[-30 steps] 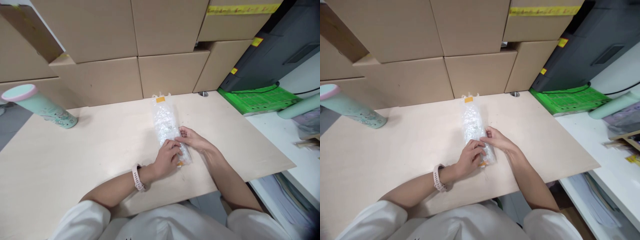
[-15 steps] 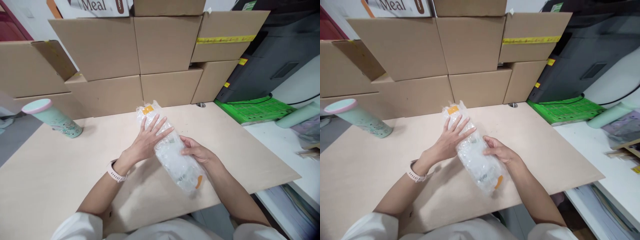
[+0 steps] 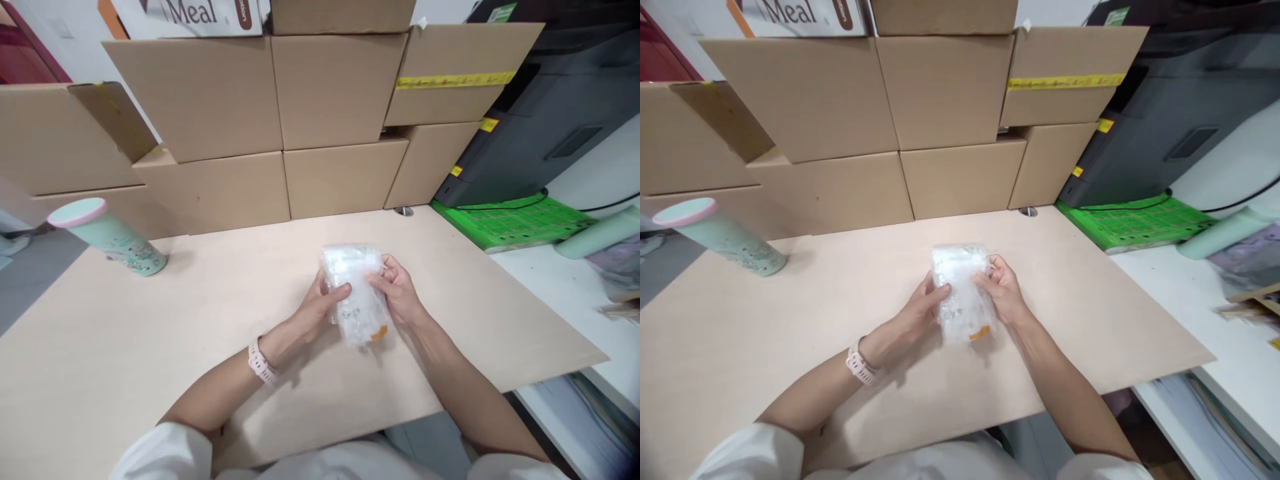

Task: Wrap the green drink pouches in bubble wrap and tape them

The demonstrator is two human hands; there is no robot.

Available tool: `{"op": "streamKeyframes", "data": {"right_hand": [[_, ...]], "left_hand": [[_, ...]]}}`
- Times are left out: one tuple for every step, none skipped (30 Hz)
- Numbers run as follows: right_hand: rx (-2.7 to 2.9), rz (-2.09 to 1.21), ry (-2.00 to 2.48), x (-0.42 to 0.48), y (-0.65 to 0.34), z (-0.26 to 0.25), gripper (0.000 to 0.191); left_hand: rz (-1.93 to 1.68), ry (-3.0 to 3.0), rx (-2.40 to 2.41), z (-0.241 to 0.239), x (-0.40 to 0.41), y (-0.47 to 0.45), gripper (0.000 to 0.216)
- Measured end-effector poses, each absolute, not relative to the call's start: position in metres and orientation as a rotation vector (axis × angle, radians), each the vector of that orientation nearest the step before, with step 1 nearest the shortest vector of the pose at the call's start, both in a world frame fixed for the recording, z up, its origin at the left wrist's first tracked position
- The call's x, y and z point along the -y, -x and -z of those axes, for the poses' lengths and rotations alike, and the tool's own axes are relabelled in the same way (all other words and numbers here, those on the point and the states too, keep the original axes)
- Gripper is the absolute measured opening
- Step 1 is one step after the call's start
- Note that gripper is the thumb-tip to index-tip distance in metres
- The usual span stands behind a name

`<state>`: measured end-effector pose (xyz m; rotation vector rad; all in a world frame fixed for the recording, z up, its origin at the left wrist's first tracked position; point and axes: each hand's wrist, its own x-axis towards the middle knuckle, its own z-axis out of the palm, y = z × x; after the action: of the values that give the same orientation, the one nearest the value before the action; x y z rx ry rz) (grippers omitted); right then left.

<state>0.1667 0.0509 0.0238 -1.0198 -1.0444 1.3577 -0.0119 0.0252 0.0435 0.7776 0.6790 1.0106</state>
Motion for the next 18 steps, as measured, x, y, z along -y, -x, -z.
{"op": "streamKeyframes", "data": {"right_hand": [[1.118, -1.291, 1.112, -0.053, -0.166, -0.019, 0.047], [1.215, -1.187, 1.234, -0.054, -0.166, -0.014, 0.046], [1.322, -1.037, 1.366, -0.055, -0.167, -0.011, 0.046], [1.43, -0.852, 1.474, -0.056, -0.168, -0.008, 0.046], [1.532, -0.655, 1.537, -0.056, -0.169, -0.007, 0.046], [1.637, -0.479, 1.544, -0.056, -0.17, -0.007, 0.048], [1.74, -0.339, 1.505, -0.056, -0.169, -0.007, 0.052], [1.841, -0.241, 1.447, -0.055, -0.168, -0.007, 0.055], [1.944, -0.176, 1.395, -0.054, -0.167, -0.006, 0.058], [2.04, -0.133, 1.365, -0.053, -0.165, -0.005, 0.06], [2.121, -0.102, 1.357, -0.052, -0.162, -0.002, 0.061], [2.183, -0.078, 1.361, -0.051, -0.16, 0.0, 0.063], [2.228, -0.06, 1.369, -0.05, -0.159, 0.004, 0.065], [2.268, -0.052, 1.376, -0.05, -0.158, 0.007, 0.067], [2.301, -0.051, 1.382, -0.049, -0.157, 0.009, 0.07], [2.334, -0.061, 1.39, -0.049, -0.157, 0.011, 0.073], [2.367, -0.079, 1.397, -0.05, -0.158, 0.012, 0.076], [2.398, -0.102, 1.406, -0.05, -0.158, 0.012, 0.078]], "left_hand": [[-1.003, -0.753, -0.781, -0.037, -0.025, 0.01, 0.067], [-0.992, -0.74, -0.871, -0.03, -0.027, 0.01, 0.065], [-0.985, -0.749, -0.932, -0.024, -0.029, 0.01, 0.063], [-0.992, -0.798, -0.969, -0.019, -0.031, 0.011, 0.062], [-1.018, -0.893, -1.002, -0.014, -0.034, 0.012, 0.062], [-1.055, -1.033, -1.048, -0.012, -0.037, 0.014, 0.063], [-1.092, -1.212, -1.116, -0.01, -0.039, 0.016, 0.064], [-1.115, -1.425, -1.203, -0.01, -0.04, 0.017, 0.065], [-1.117, -1.657, -1.299, -0.009, -0.04, 0.018, 0.066], [-1.101, -1.895, -1.386, -0.009, -0.04, 0.019, 0.066], [-1.065, -2.123, -1.447, -0.009, -0.038, 0.019, 0.067], [-1.011, -2.325, -1.469, -0.008, -0.037, 0.019, 0.067], [-0.945, -2.489, -1.457, -0.006, -0.035, 0.019, 0.068], [-0.869, -2.609, -1.432, -0.003, -0.034, 0.018, 0.069], [-0.794, -2.685, -1.409, 0.0, -0.033, 0.018, 0.07], [-0.723, -2.727, -1.39, 0.004, -0.032, 0.018, 0.072], [-0.661, -2.744, -1.379, 0.007, -0.033, 0.017, 0.073], [-0.608, -2.746, -1.374, 0.01, -0.033, 0.017, 0.074]]}}
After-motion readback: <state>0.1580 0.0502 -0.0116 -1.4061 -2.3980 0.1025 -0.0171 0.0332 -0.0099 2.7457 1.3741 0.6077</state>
